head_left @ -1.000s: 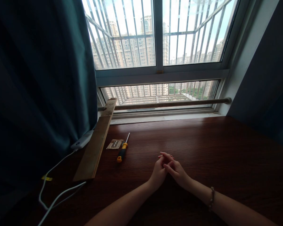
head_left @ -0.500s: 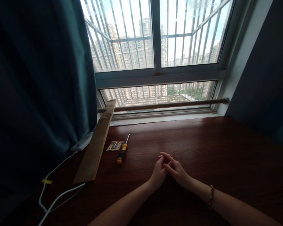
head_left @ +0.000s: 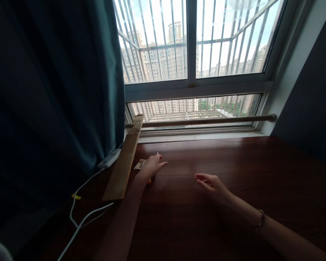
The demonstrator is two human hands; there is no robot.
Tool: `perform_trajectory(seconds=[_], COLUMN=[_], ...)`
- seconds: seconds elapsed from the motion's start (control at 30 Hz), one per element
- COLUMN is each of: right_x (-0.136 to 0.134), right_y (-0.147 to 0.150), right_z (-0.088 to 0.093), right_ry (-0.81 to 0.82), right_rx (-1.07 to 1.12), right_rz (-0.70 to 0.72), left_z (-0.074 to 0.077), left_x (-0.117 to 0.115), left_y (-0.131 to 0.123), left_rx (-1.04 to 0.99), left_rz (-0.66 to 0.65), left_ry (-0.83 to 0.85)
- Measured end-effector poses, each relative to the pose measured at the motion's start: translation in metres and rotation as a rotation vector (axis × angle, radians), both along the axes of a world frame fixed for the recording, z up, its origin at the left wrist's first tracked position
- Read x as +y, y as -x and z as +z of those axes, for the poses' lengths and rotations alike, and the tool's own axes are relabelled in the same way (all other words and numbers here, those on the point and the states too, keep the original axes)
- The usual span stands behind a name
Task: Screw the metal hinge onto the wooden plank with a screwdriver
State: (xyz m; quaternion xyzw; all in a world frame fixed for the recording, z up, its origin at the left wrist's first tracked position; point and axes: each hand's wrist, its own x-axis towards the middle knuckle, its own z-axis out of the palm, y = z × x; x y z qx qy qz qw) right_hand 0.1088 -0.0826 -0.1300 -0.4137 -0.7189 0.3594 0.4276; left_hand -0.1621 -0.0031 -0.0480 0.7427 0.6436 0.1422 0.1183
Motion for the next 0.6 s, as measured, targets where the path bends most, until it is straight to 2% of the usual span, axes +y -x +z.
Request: perform_trajectory(seconds=[0.1, 0.27, 0.43, 0.6], right_x=[-0.004, 0.001, 0.014, 0.021], right_y=[0.027, 0.085, 0.128, 0.141], right_z=[0.003, -0.002, -0.009, -0.009], right_ry=[0.1, 0.379, 0.582, 0.644], right_rx=[0.011, 0.137, 0.321, 0.399], right_rz=[0.146, 0.31, 0.313, 0.238], left_z=[-0.005, -0.028, -0.049, -0.059], left_x=[0.013, 0.02, 0.026, 0.033], left_y=[0.024, 0.027, 0.026, 0.034], left_rx=[0.163, 0.28, 0.34, 0.355], left_rz=[0.174, 0.255, 0.295, 0.33], left_ry=[0.052, 0.085, 0.104, 0.119])
